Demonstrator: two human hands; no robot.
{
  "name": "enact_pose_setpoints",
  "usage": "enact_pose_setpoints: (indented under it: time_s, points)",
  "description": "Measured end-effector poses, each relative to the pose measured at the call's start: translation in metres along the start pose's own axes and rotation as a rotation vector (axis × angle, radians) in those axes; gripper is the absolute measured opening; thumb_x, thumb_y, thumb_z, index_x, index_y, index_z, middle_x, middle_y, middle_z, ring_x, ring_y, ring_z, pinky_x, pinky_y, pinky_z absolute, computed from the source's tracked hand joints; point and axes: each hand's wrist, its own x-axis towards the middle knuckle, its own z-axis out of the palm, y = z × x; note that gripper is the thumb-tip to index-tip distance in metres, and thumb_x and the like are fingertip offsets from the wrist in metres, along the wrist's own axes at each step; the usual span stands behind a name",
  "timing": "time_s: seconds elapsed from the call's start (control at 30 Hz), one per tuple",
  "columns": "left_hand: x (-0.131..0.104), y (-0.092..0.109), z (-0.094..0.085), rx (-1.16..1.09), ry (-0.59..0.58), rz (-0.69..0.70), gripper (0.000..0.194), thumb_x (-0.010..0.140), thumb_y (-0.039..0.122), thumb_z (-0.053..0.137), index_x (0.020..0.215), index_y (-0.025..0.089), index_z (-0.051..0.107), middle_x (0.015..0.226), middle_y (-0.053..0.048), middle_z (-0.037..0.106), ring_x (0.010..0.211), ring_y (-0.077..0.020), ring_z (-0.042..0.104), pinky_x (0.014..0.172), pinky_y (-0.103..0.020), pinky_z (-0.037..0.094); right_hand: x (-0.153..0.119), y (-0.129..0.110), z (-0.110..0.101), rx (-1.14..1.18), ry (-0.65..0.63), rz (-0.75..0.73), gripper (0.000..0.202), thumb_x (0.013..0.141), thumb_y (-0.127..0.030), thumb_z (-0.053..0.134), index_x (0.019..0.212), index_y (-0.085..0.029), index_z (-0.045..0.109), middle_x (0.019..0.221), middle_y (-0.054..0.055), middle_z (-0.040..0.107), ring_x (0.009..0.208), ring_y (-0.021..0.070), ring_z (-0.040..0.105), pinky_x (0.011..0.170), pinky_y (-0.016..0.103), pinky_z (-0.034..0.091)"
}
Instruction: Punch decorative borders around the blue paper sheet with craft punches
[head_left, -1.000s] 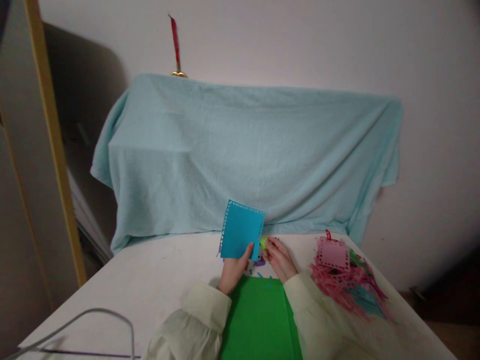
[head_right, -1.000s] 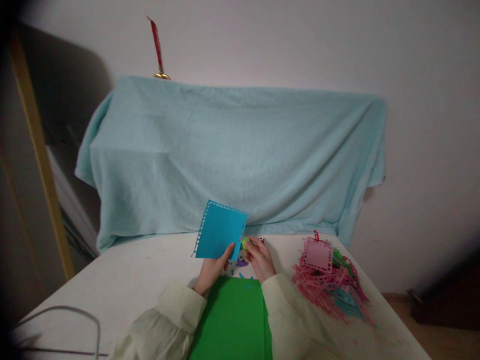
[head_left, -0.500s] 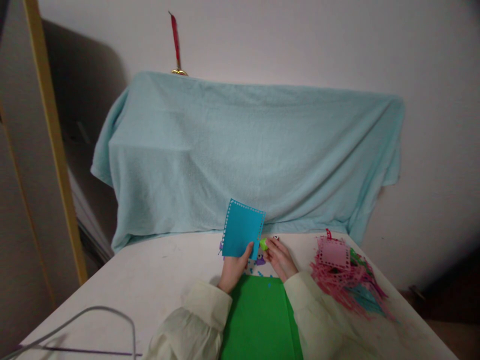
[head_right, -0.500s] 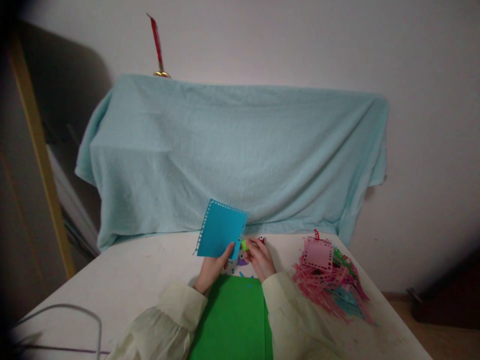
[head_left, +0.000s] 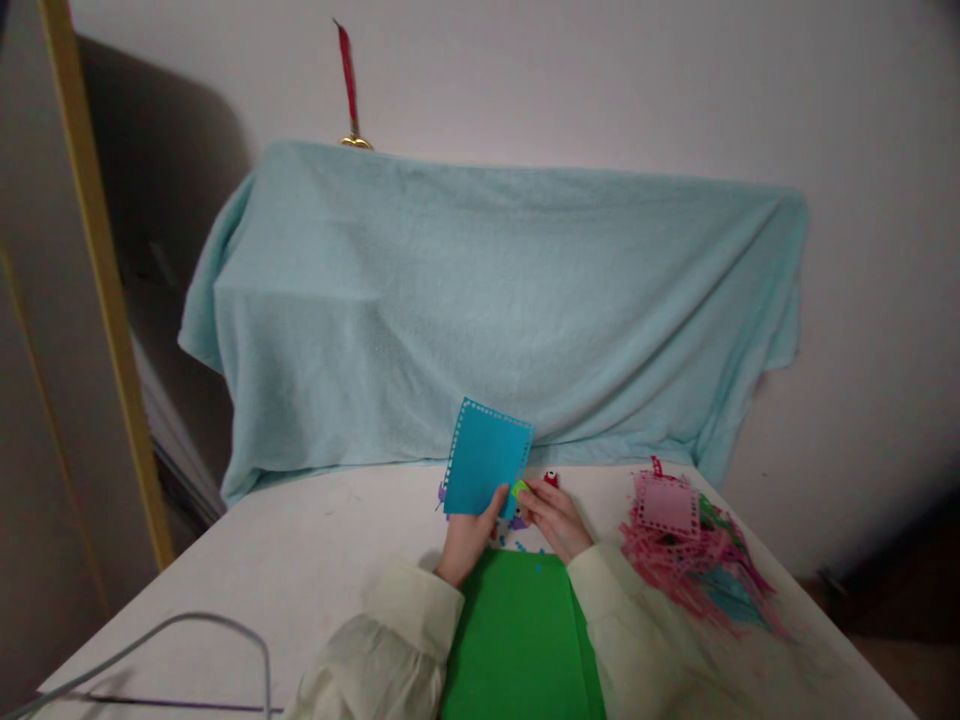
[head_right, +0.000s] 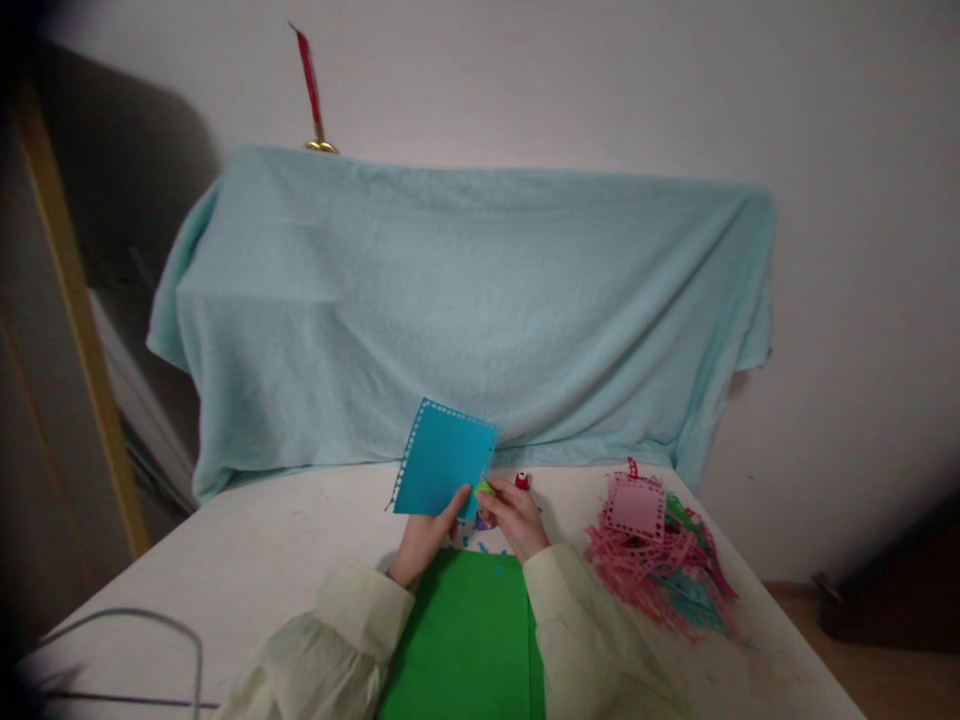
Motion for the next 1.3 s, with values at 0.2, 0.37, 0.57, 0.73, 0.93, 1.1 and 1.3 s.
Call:
enact_pose_setpoints:
  time_s: [0.2,0.37,0.57,0.73,0.93,1.1,1.3]
  points:
    - [-0.002,0.001,-0.001,0.011,-0.018,-0.054,0.041,0.082,0.051,0.051,0.056,0.020,0.047,0.046,0.005,0.045,0.045,-0.0111,0.048,0.056,-0.025,0.038,0.001,0.005,-0.002,-0.085,0.003,0.006,0.026,0.066,-0.029,0.079,0.083,-0.015,0.066,0.068,0.000,0.058,0.057,0.0094,0.047,0.050,0.023,0.033]
    - [-0.003,0.001,-0.002,0.008,-0.026,-0.061,0.042,0.081,0.051,0.052,0.055,0.019,0.049,0.046,0.004,0.047,0.045,-0.0107,0.048,0.053,-0.024,0.037,0.003,0.011,-0.007,-0.165,-0.024,-0.003,0.024,0.066,-0.031,0.079,0.077,-0.015,0.063,0.062,-0.003,0.053,0.052,0.0080,0.041,0.046,0.023,0.027]
    - [-0.002,-0.007,0.000,0.029,-0.045,-0.078,0.043,0.081,0.052,0.052,0.055,0.018,0.048,0.046,0.004,0.048,0.045,-0.0107,0.048,0.053,-0.023,0.037,0.004,0.011,-0.009,-0.192,-0.055,-0.017,0.022,0.070,-0.033,0.076,0.077,-0.016,0.064,0.058,-0.005,0.048,0.049,0.0068,0.035,0.046,0.024,0.022]
    - [-0.001,-0.008,0.000,0.044,-0.042,-0.075,0.043,0.081,0.053,0.052,0.056,0.018,0.049,0.046,0.004,0.048,0.046,-0.0108,0.048,0.052,-0.023,0.036,0.005,0.013,-0.011,-0.208,-0.045,-0.026,0.021,0.071,-0.033,0.075,0.079,-0.017,0.064,0.058,-0.005,0.046,0.048,0.0064,0.033,0.045,0.023,0.021]
    - [-0.001,-0.006,-0.001,0.059,-0.049,-0.054,0.042,0.081,0.053,0.051,0.057,0.018,0.050,0.046,0.004,0.048,0.046,-0.0118,0.049,0.052,-0.023,0.036,0.005,0.017,-0.015,-0.267,-0.035,-0.019,0.022,0.071,-0.034,0.074,0.074,-0.017,0.061,0.060,-0.004,0.048,0.051,0.0081,0.039,0.046,0.023,0.027]
    - [-0.001,-0.005,-0.001,0.074,-0.052,-0.042,0.041,0.081,0.052,0.052,0.058,0.018,0.051,0.048,0.004,0.049,0.047,-0.0120,0.050,0.053,-0.024,0.037,0.006,0.016,-0.014,-0.264,-0.043,-0.013,0.022,0.070,-0.035,0.074,0.075,-0.017,0.061,0.061,-0.004,0.051,0.053,0.0089,0.043,0.047,0.022,0.030]
    - [0.000,-0.005,-0.002,0.105,-0.070,-0.047,0.042,0.082,0.053,0.050,0.059,0.018,0.052,0.049,0.003,0.050,0.047,-0.0121,0.051,0.053,-0.024,0.037,0.005,0.013,-0.011,-0.258,-0.048,0.005,0.028,0.064,-0.035,0.079,0.077,-0.017,0.062,0.065,-0.003,0.055,0.057,0.0100,0.047,0.048,0.022,0.032]
